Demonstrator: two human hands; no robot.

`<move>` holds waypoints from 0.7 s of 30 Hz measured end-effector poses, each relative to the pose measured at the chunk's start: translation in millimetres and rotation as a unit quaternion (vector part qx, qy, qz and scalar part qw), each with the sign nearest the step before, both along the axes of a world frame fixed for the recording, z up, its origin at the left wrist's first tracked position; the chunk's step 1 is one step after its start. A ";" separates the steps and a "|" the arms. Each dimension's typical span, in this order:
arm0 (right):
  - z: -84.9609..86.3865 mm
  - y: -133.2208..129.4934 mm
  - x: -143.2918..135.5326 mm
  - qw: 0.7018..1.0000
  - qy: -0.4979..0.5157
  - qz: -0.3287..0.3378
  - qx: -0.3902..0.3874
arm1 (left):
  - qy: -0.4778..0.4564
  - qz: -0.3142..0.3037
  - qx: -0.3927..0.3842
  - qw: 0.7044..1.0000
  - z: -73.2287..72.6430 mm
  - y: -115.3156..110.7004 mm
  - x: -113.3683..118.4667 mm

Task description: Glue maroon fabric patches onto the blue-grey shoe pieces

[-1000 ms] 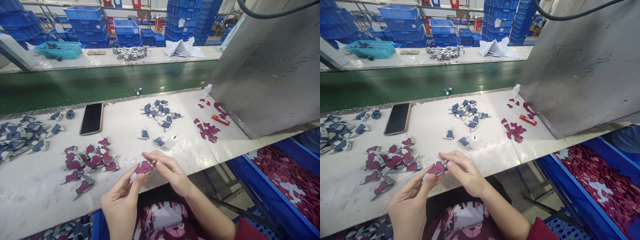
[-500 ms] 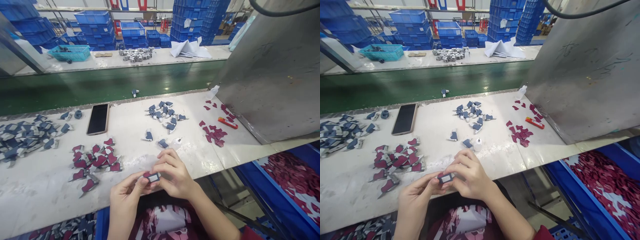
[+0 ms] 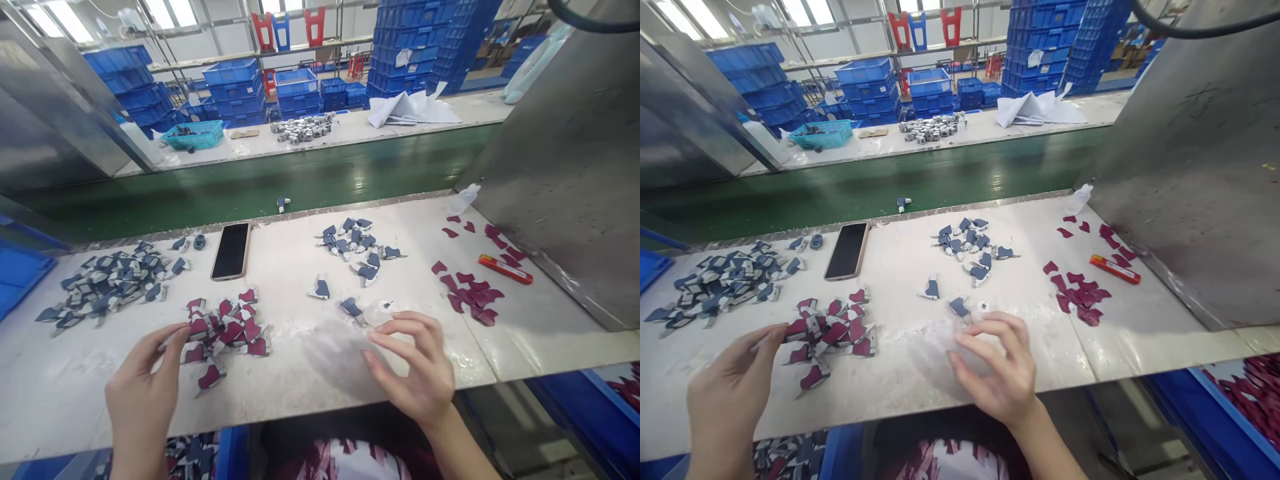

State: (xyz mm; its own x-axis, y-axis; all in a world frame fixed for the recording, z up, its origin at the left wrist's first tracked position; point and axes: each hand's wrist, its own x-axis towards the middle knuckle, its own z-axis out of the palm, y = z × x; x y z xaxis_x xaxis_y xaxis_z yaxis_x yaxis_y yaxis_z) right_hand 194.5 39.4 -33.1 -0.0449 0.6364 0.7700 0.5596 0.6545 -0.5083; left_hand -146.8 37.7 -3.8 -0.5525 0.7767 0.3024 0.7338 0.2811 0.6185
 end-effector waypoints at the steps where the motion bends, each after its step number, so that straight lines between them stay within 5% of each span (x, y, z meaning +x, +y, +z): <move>1: -2.8 -0.3 7.1 0.999 -0.004 -0.034 -0.004 | 0.014 -0.021 -0.012 1.000 -1.8 4.6 -12.7; 4: -12.6 -1.5 19.9 0.995 -0.016 -0.081 -0.063 | 0.053 -0.113 -0.078 0.989 -3.9 18.3 -39.7; 7: -22.6 -1.5 21.3 0.988 -0.037 -0.056 -0.139 | 0.083 -0.144 -0.088 0.982 12.7 39.2 -44.5; 10: -31.1 1.4 18.2 0.979 -0.093 -0.016 -0.182 | 0.083 -0.112 -0.037 0.989 45.4 80.8 -24.0; 13: -38.1 4.9 16.9 0.973 -0.139 0.008 -0.186 | 0.096 -0.174 -0.084 0.976 66.4 148.4 10.8; 18: -47.0 4.2 18.0 0.981 -0.125 -0.044 -0.141 | 0.129 -0.185 -0.143 0.964 43.6 272.5 52.6; 21: -47.9 4.9 18.2 0.992 -0.090 -0.042 -0.073 | 0.120 -0.163 -0.171 0.964 24.6 315.4 61.3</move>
State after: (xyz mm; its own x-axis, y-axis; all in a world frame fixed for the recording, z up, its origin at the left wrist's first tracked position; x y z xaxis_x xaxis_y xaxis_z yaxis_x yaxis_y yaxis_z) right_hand 212.8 44.3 -81.0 -0.1155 0.7486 0.6528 0.7002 0.5275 -0.4810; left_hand -85.5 353.1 20.8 -0.2073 0.9744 0.0868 0.9279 0.1677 0.3331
